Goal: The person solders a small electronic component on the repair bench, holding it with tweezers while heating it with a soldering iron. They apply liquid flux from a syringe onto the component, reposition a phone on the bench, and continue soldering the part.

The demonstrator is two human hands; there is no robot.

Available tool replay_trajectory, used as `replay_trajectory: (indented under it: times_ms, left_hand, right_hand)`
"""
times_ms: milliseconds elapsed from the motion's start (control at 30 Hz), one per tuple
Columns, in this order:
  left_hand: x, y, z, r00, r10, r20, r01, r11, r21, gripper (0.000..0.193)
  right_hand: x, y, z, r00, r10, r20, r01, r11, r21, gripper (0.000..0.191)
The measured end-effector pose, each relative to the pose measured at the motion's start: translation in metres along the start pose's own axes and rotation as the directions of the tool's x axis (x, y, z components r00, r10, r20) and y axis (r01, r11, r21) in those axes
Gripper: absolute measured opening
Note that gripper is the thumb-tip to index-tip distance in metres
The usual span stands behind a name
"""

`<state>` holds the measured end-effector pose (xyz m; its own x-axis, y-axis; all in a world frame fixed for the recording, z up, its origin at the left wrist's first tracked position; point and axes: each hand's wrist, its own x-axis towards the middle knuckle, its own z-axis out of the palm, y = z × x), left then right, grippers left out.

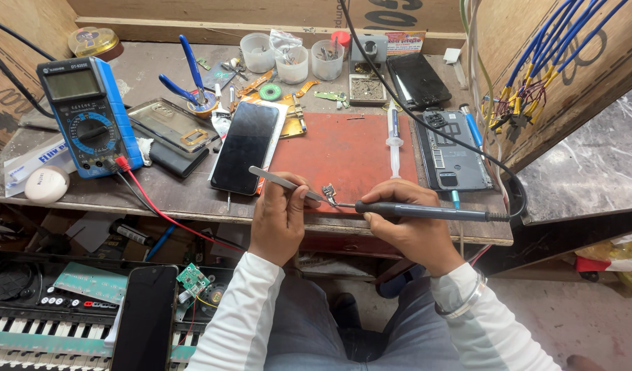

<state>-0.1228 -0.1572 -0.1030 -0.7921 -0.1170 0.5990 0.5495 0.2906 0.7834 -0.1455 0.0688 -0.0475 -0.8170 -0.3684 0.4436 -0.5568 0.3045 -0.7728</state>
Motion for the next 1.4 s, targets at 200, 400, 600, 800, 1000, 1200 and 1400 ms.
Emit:
replay_trajectory:
  times_ms: [200, 400, 600, 800, 1000, 1200, 1400]
  left_hand:
    - [0.0002, 0.0012, 0.0003, 1.0, -0.01, 0.006, 0.01, 1.0, -0.016, 0.012]
    - [0.0004, 0.0047, -0.0008, 1.0, -0.008, 0.008, 0.008, 1.0, 0.018, 0.012]
    - [0.001, 0.0087, -0.0023, 1.0, 0.023, -0.001, -0.023, 0.999, 0.041, 0.012]
    - [0.0002, 0.0082, -0.0022, 1.0, 0.022, -0.023, -0.021, 0.999, 0.039, 0.012]
    - [-0.0003, 0.0044, 0.0004, 1.0, -0.003, -0.031, 0.004, 1.0, 0.013, 0.01]
    - [-0.0008, 0.0038, 0.0001, 1.0, 0.01, -0.025, -0.009, 1.0, 0.013, 0.01]
    - [0.0002, 0.0034, 0.0001, 1.0, -0.003, -0.023, 0.003, 1.0, 0.004, 0.009]
  right_hand:
    - [0.0002, 0.0005, -0.002, 1.0, 0.001, 0.03, 0.0, 0.999, -0.038, 0.016]
    - [-0.0006, 0.0019, -0.0022, 0.999, -0.015, 0.029, 0.016, 0.999, -0.05, 0.017]
    - [-0.0002, 0.0015, -0.0004, 0.999, -0.036, 0.023, 0.037, 0.998, -0.047, 0.016]
    - [0.0006, 0.0009, 0.0006, 0.999, -0.043, 0.019, 0.043, 0.998, -0.041, 0.015]
    - [0.0003, 0.0008, 0.0004, 1.0, -0.026, 0.012, 0.027, 0.998, -0.052, 0.014]
    - [0.0003, 0.0, 0.0001, 1.0, -0.021, -0.001, 0.02, 0.999, -0.046, 0.014]
    - [0.0007, 0.0005, 0.0, 1.0, -0.014, 0.006, 0.014, 0.999, -0.034, 0.013]
